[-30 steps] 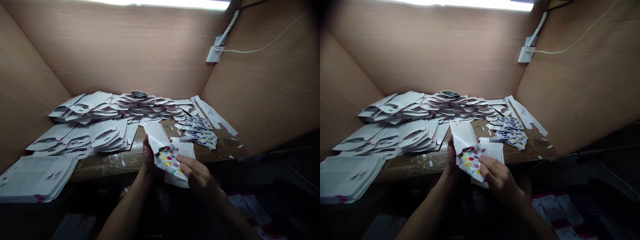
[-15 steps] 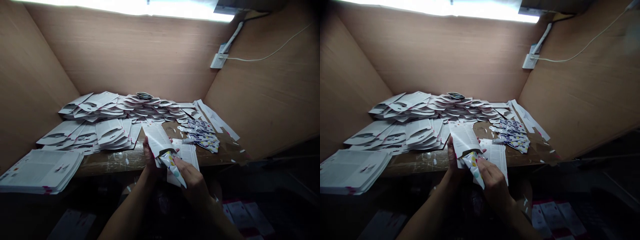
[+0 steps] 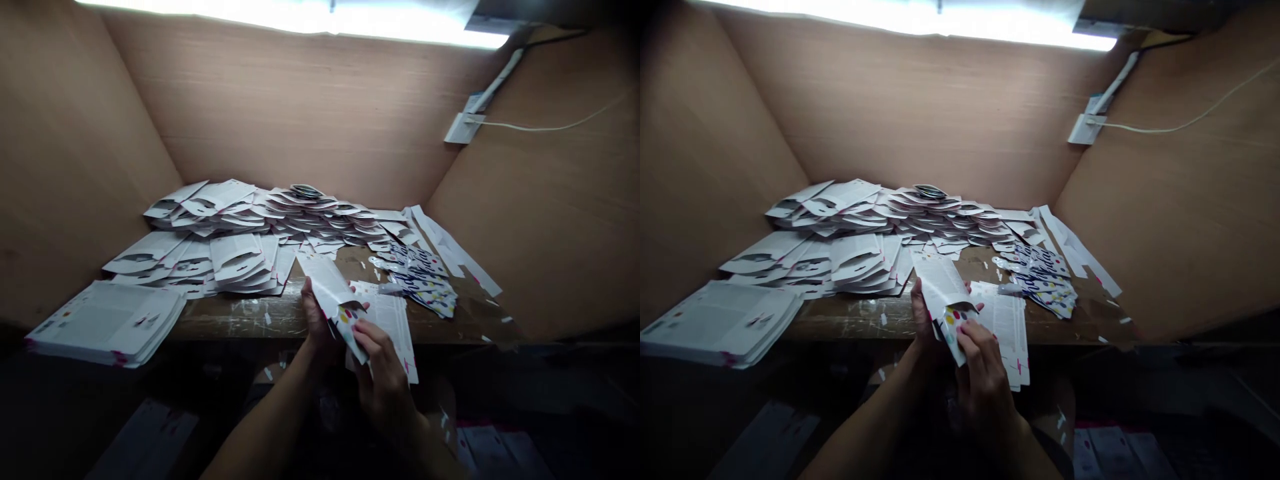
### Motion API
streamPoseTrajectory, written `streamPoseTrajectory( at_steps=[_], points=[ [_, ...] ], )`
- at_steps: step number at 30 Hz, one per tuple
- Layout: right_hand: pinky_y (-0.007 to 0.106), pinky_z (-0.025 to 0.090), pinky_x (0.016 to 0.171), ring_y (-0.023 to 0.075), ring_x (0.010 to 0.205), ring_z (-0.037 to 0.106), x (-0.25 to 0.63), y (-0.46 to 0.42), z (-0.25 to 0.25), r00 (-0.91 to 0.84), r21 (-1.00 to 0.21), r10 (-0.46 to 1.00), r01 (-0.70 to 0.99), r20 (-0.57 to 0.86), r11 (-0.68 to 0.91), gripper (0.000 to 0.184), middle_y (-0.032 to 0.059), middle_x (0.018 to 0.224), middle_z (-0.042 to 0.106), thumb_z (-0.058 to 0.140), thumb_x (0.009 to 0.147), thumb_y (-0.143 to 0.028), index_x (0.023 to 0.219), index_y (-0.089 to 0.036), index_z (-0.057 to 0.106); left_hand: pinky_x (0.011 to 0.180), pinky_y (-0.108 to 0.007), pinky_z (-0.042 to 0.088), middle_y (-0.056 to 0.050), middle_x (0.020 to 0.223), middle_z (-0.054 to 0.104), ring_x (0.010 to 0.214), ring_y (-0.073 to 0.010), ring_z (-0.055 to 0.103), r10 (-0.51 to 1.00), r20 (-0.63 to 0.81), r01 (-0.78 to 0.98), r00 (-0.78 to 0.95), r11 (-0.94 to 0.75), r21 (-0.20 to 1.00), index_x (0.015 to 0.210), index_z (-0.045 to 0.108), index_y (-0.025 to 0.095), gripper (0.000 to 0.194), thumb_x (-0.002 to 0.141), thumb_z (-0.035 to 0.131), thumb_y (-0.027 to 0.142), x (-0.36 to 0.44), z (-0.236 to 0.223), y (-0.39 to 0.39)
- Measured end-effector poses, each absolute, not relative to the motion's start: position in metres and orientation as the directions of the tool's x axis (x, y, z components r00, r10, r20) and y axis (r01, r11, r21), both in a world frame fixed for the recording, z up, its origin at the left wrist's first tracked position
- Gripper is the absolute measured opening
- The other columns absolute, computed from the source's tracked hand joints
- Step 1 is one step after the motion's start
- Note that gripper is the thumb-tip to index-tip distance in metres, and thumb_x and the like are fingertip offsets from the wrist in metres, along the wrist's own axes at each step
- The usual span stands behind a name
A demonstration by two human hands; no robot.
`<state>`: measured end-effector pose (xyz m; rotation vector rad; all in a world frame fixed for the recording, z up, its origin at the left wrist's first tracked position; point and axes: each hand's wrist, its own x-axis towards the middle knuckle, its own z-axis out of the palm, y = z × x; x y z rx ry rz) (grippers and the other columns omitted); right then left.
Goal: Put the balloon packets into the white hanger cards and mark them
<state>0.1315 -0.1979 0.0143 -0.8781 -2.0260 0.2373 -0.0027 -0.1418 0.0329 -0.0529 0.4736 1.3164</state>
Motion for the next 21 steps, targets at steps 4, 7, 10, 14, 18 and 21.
streamPoseTrajectory(
  at_steps=[4, 7, 10, 14, 18, 21],
  points=[
    [0.041, 0.063, 0.081, 0.0279, 0.096, 0.075, 0.133, -0.188, 0.012, -0.305, -0.554, 0.751, 0.526, 0.586, 0.646, 0.029, 0.0121, 0.107, 0.075, 0.044, 0.108, -0.021, 0.125, -0.02, 0.067, 0.088, -0.051, 0.061, -0.014, 0.087, 0.075, 0.085, -0.033, 0.074, 0.936, -0.306, -0.942, 0.174, 0.248, 0.224, 0.108, 0.072, 0.01, 0.074, 0.078, 0.068, 0.077, 0.012, 0.033, -0.149],
    [0.05, 0.06, 0.095, 0.0356, 0.119, 0.069, 0.127, -0.188, 0.015, -0.357, -0.496, 0.708, 0.526, 0.609, 0.691, 0.043, 0.0183, 0.13, 0.07, 0.044, 0.109, -0.039, 0.143, -0.016, 0.058, 0.089, -0.051, 0.06, -0.014, 0.084, 0.074, 0.087, -0.0353, 0.074, 0.951, -0.278, -0.947, 0.138, 0.209, 0.243, 0.104, 0.073, 0.01, 0.077, 0.075, 0.066, 0.082, 0.009, 0.036, -0.149],
    [0.054, 0.058, 0.096, 0.038, 0.118, 0.067, 0.116, -0.189, 0.018, -0.475, -0.336, 0.582, 0.507, 0.66, 0.794, 0.044, 0.019, 0.124, 0.07, 0.048, 0.107, -0.041, 0.142, -0.015, 0.058, 0.091, -0.049, 0.058, -0.015, 0.087, 0.075, 0.089, -0.0347, 0.073, 0.962, -0.233, -0.921, 0.145, 0.218, 0.324, 0.103, 0.075, 0.011, 0.08, 0.074, 0.065, 0.085, -0.007, 0.039, -0.146],
    [0.038, 0.057, 0.076, 0.0255, 0.084, 0.068, 0.091, -0.14, 0.057, -0.243, -0.247, 0.452, 0.576, 0.859, 0.78, 0.019, 0.0102, 0.093, 0.068, 0.05, 0.104, -0.015, 0.115, -0.018, 0.065, 0.088, -0.038, 0.057, -0.016, 0.102, 0.075, 0.101, -0.0304, 0.071, 0.983, -0.107, -0.581, -0.151, -0.001, 0.814, 0.111, 0.078, 0.013, 0.083, 0.091, 0.035, 0.081, -0.02, 0.034, -0.14],
    [0.045, 0.055, 0.089, 0.0294, 0.101, 0.066, 0.043, -0.056, 0.154, -0.367, -0.091, 0.389, 0.618, 0.845, 0.781, 0.023, 0.0165, 0.107, 0.069, 0.047, 0.105, -0.018, 0.116, -0.013, 0.067, 0.111, -0.052, 0.044, -0.028, 0.131, 0.066, 0.133, -0.0442, 0.053, 0.97, 0.015, 0.278, -0.241, 0.054, 0.959, 0.136, 0.066, 0.002, 0.089, 0.078, 0.067, 0.068, -0.011, 0.016, -0.133],
    [0.049, 0.052, 0.097, 0.0321, 0.108, 0.066, 0.023, -0.018, 0.214, -0.519, -0.062, 0.446, 0.599, 0.729, 0.798, 0.03, 0.0206, 0.118, 0.07, 0.058, 0.104, -0.029, 0.124, -0.008, 0.066, 0.119, -0.066, 0.028, -0.032, 0.148, 0.053, 0.14, -0.0502, 0.045, 0.994, -0.048, 0.785, -0.099, 0.108, 0.61, 0.159, 0.04, 0.006, 0.116, 0.066, 0.089, 0.055, 0.003, 0.007, -0.127]
  ],
)
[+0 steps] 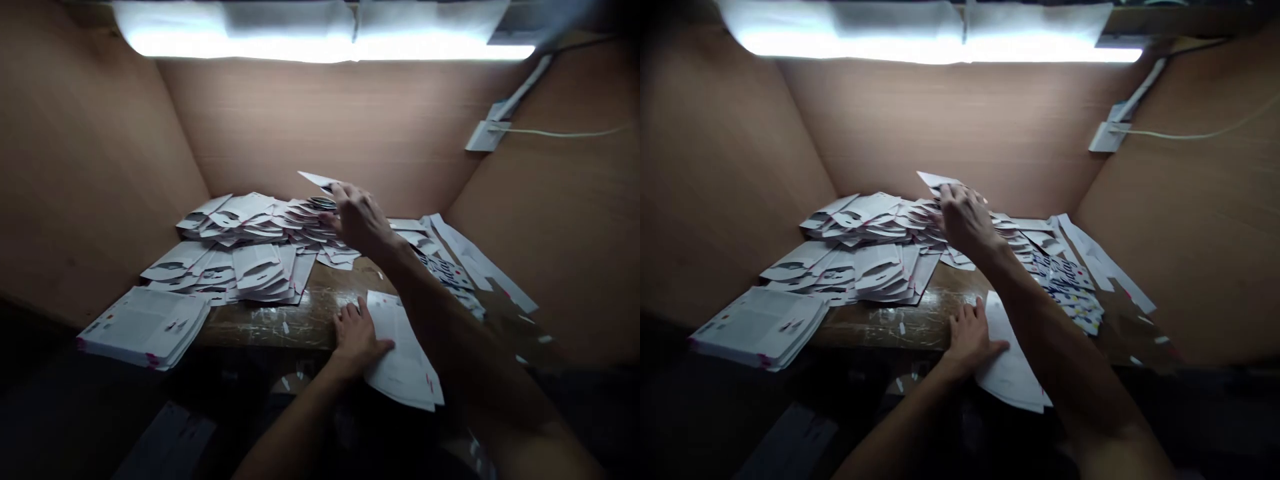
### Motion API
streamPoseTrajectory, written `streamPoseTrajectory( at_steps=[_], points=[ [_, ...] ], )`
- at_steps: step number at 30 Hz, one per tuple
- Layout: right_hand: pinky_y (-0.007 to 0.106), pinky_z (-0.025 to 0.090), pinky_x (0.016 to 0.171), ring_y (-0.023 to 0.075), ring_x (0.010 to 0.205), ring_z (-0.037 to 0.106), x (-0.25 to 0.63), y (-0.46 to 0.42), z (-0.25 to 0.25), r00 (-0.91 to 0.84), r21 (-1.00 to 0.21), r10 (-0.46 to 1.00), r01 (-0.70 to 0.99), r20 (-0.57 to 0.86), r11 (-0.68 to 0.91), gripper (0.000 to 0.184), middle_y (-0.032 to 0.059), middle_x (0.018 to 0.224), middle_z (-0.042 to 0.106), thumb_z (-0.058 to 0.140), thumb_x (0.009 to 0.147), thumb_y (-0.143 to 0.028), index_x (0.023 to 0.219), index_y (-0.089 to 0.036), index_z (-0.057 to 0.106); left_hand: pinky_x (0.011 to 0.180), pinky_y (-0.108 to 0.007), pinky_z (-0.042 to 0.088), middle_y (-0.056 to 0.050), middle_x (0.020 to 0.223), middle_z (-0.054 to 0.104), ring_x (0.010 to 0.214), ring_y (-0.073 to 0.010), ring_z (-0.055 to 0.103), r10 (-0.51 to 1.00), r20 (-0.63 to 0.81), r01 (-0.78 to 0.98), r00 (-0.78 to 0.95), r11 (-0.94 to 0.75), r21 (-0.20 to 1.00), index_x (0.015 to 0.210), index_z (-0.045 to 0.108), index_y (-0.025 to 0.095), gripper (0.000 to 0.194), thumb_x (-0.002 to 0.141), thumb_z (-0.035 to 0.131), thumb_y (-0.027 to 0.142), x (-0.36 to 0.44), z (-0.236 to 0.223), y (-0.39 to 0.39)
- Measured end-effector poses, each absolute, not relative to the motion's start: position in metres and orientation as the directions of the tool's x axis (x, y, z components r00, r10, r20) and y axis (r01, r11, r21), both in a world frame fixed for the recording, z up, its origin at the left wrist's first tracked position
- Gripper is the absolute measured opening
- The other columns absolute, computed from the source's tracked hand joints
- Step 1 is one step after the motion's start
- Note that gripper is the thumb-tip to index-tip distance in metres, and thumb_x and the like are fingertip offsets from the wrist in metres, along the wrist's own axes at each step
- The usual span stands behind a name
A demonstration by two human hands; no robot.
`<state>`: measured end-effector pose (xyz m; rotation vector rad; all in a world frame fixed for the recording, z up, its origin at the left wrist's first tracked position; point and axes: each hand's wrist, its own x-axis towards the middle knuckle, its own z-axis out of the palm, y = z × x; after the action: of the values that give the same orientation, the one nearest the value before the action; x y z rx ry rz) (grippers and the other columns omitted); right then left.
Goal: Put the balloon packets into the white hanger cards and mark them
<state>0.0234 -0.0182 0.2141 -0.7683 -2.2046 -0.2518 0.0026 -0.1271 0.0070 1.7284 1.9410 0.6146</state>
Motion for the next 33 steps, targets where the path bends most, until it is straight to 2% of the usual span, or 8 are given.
streamPoseTrajectory(
  at_steps=[5, 8, 11, 14, 17, 22, 26, 33],
  points=[
    [0.041, 0.053, 0.095, 0.0269, 0.105, 0.07, 0.074, -0.042, 0.213, -0.457, -0.235, 0.522, 0.547, 0.72, 0.804, 0.037, 0.0129, 0.115, 0.075, 0.057, 0.106, -0.045, 0.125, -0.016, 0.069, 0.099, -0.048, 0.049, -0.025, 0.124, 0.069, 0.117, -0.0407, 0.065, 0.993, -0.118, 0.873, 0.006, 0.052, 0.484, 0.141, 0.053, 0.01, 0.076, 0.079, 0.085, 0.04, 0.002, 0.003, -0.105],
    [0.036, 0.054, 0.084, 0.0233, 0.089, 0.073, 0.14, -0.077, 0.158, -0.265, -0.421, 0.686, 0.626, 0.678, 0.657, 0.036, 0.0074, 0.098, 0.078, 0.057, 0.104, -0.049, 0.116, -0.02, 0.074, 0.087, -0.04, 0.051, -0.018, 0.108, 0.074, 0.1, -0.0327, 0.071, 0.999, -0.033, 0.804, 0.005, 0.016, 0.595, 0.122, 0.063, 0.016, 0.031, 0.093, 0.068, 0.027, -0.015, -0.004, -0.093],
    [0.036, 0.053, 0.076, 0.0228, 0.078, 0.069, 0.192, -0.106, 0.084, 0.023, -0.607, 0.846, 0.707, 0.533, 0.363, 0.036, 0.0072, 0.088, 0.077, 0.057, 0.102, -0.049, 0.102, -0.019, 0.077, 0.077, -0.034, 0.049, -0.01, 0.093, 0.074, 0.084, -0.0254, 0.068, 0.986, 0.098, 0.548, -0.137, -0.007, 0.837, 0.103, 0.067, 0.019, 0.011, 0.097, 0.061, 0.026, -0.033, -0.012, -0.088],
    [0.038, 0.055, 0.079, 0.0256, 0.085, 0.07, 0.204, -0.134, 0.025, 0.205, -0.796, 0.925, 0.588, 0.32, 0.146, 0.044, 0.0122, 0.098, 0.078, 0.063, 0.096, -0.055, 0.109, -0.016, 0.075, 0.068, -0.029, 0.048, -0.005, 0.083, 0.071, 0.074, -0.0208, 0.064, 0.949, 0.106, 0.09, -0.296, -0.083, 0.993, 0.095, 0.067, 0.02, 0.018, 0.095, 0.065, 0.038, -0.036, -0.012, -0.091],
    [0.034, 0.058, 0.072, 0.0242, 0.085, 0.071, 0.183, -0.155, 0.004, 0.145, -0.976, 0.989, 0.217, 0.027, -0.005, 0.056, 0.0126, 0.106, 0.077, 0.076, 0.085, -0.055, 0.125, -0.015, 0.069, 0.067, -0.028, 0.051, -0.003, 0.083, 0.072, 0.072, -0.0192, 0.066, 0.949, 0.017, -0.255, -0.314, -0.102, 0.962, 0.095, 0.066, 0.02, 0.027, 0.091, 0.071, 0.046, -0.026, -0.004, -0.101],
    [0.021, 0.045, 0.044, 0.0135, 0.057, 0.061, 0.153, -0.166, 0.016, -0.139, -0.853, 0.957, -0.435, -0.255, -0.29, 0.054, 0.0026, 0.083, 0.074, 0.085, 0.075, -0.041, 0.119, -0.017, 0.065, 0.094, -0.045, 0.058, -0.009, 0.104, 0.079, 0.103, -0.0326, 0.074, 0.991, -0.115, -0.694, -0.069, 0.035, 0.719, 0.112, 0.07, 0.017, 0.04, 0.086, 0.075, 0.047, -0.015, 0.017, -0.126],
    [0.018, 0.038, 0.037, 0.0099, 0.045, 0.054, 0.15, -0.169, 0.017, -0.294, -0.779, 0.895, -0.448, -0.336, -0.439, 0.044, -0.0005, 0.066, 0.067, 0.087, 0.071, -0.041, 0.099, -0.015, 0.066, 0.109, -0.063, 0.05, -0.021, 0.134, 0.071, 0.133, -0.0485, 0.06, 0.923, -0.076, -0.793, 0.378, 0.365, 0.488, 0.14, 0.062, 0.013, 0.086, 0.078, 0.07, 0.073, -0.023, 0.023, -0.145],
    [0.024, 0.037, 0.035, 0.0132, 0.039, 0.049, 0.141, -0.184, 0.004, -0.049, -0.966, 0.977, -0.147, -0.207, -0.212, 0.061, -0.0013, 0.056, 0.059, 0.066, 0.086, -0.079, 0.09, -0.018, 0.065, 0.113, -0.067, 0.046, -0.023, 0.144, 0.065, 0.14, -0.051, 0.053, 0.894, -0.03, -0.794, 0.447, 0.412, 0.446, 0.151, 0.053, 0.014, 0.107, 0.073, 0.069, 0.085, -0.016, 0.02, -0.146]
  ],
)
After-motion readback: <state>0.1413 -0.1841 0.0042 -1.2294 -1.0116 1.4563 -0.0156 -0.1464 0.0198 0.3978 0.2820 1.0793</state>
